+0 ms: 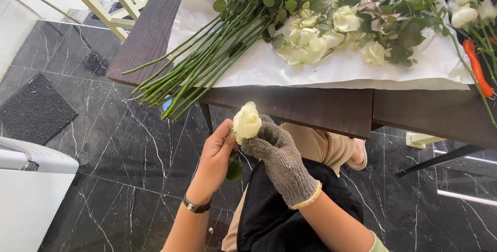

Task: The person strips outer petals from white roses by hand and using a gloved hand to prepare them for an arrangement.

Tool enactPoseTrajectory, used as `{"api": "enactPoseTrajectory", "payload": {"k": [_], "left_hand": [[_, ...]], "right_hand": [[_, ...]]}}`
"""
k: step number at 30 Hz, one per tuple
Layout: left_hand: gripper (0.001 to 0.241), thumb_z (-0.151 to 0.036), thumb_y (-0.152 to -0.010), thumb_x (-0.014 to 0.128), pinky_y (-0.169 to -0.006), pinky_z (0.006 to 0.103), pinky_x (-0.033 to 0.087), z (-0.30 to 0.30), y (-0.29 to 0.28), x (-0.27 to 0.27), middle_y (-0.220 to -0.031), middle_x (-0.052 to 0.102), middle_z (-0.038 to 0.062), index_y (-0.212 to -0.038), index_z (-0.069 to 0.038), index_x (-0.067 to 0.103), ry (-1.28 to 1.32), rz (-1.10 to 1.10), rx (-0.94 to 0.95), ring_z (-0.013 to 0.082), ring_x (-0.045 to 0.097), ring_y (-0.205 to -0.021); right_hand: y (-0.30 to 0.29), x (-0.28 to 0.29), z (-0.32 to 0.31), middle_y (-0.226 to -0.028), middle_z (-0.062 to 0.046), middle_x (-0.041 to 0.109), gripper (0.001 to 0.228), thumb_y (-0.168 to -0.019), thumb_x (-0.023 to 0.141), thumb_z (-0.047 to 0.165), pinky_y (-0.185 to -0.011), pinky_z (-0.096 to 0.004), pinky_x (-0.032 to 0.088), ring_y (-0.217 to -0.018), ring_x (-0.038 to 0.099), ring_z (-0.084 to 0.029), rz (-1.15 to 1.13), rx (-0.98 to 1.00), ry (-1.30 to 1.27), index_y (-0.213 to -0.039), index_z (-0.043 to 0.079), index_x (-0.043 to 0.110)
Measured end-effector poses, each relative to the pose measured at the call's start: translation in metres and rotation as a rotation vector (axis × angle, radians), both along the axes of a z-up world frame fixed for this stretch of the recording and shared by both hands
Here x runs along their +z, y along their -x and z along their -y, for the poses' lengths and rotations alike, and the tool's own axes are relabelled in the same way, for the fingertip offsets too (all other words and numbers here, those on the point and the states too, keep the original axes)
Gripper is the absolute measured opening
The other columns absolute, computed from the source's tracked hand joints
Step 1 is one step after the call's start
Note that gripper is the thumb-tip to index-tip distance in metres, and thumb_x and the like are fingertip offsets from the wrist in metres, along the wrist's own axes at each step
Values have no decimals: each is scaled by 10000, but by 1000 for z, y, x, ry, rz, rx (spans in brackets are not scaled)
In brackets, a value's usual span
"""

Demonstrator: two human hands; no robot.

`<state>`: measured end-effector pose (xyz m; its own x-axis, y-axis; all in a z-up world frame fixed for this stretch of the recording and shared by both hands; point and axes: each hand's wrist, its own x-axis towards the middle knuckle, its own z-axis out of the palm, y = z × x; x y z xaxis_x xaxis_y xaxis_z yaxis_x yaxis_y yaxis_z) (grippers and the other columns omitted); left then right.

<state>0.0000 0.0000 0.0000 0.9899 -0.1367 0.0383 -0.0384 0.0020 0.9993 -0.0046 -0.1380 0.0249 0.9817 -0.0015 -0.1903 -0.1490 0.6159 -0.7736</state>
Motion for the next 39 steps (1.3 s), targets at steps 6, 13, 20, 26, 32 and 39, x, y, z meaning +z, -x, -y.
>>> {"api": "enactPoseTrajectory", "payload": {"k": [6, 13, 20, 26, 32, 39], "left_hand": [[238, -207, -1064, 422, -517, 205, 344, 2, 1, 4, -696, 294, -73, -964, -103, 611, 187, -190, -136, 68, 328, -629], [250, -194, -1057, 422, -513, 190, 337, -2, -5, -16, -709, 304, -78, -1072, -82, 644, 184, -232, -194, 58, 348, -647], [394, -170, -1038, 384, -491, 184, 322, -11, -11, -3, -716, 279, -62, -1373, -44, 547, 184, -224, -146, 56, 308, -632], [343, -199, -1059, 362, -488, 202, 309, -12, -12, -5, -705, 283, -44, -1263, -43, 589, 133, -176, -90, 73, 295, -622], [300, -190, -1070, 359, -466, 208, 336, -6, -15, 3, -675, 280, -40, -972, -34, 596, 93, -110, -28, 72, 320, -570], [283, -178, -1059, 400, -434, 223, 359, 0, -15, 5, -599, 339, -26, -894, -66, 601, -113, 5, 38, 61, 351, -486]], "right_hand": [[-5, -35, 16, -1022, -173, 711, 363, -692, 813, -7, -712, -403, 615, -919, 665, -248, 27, 88, 105, -1034, -73, 712], [-10, -5, 35, -1009, -146, 698, 399, -646, 868, 108, -622, -347, 608, -855, 652, -209, 173, 202, 310, -1003, -23, 749], [-22, 28, 54, -1025, -21, 706, 92, -741, 796, 223, -880, -346, 530, -953, 664, -198, 98, 88, 792, -808, 168, 763], [-69, 59, 102, -939, -66, 595, 89, -975, 711, 135, -809, -287, 485, -925, 572, -197, 638, -504, 881, -970, 59, 664], [-90, 25, 101, -1268, -162, 539, 419, -910, 744, 290, -984, -518, 496, -1178, 549, -398, 725, -707, 1732, -1272, 144, 591], [-7, -7, 14, -1034, -166, 657, 309, -869, 717, 370, -986, -456, 431, -1090, 619, -344, 545, -234, 865, -925, 66, 718]]}}
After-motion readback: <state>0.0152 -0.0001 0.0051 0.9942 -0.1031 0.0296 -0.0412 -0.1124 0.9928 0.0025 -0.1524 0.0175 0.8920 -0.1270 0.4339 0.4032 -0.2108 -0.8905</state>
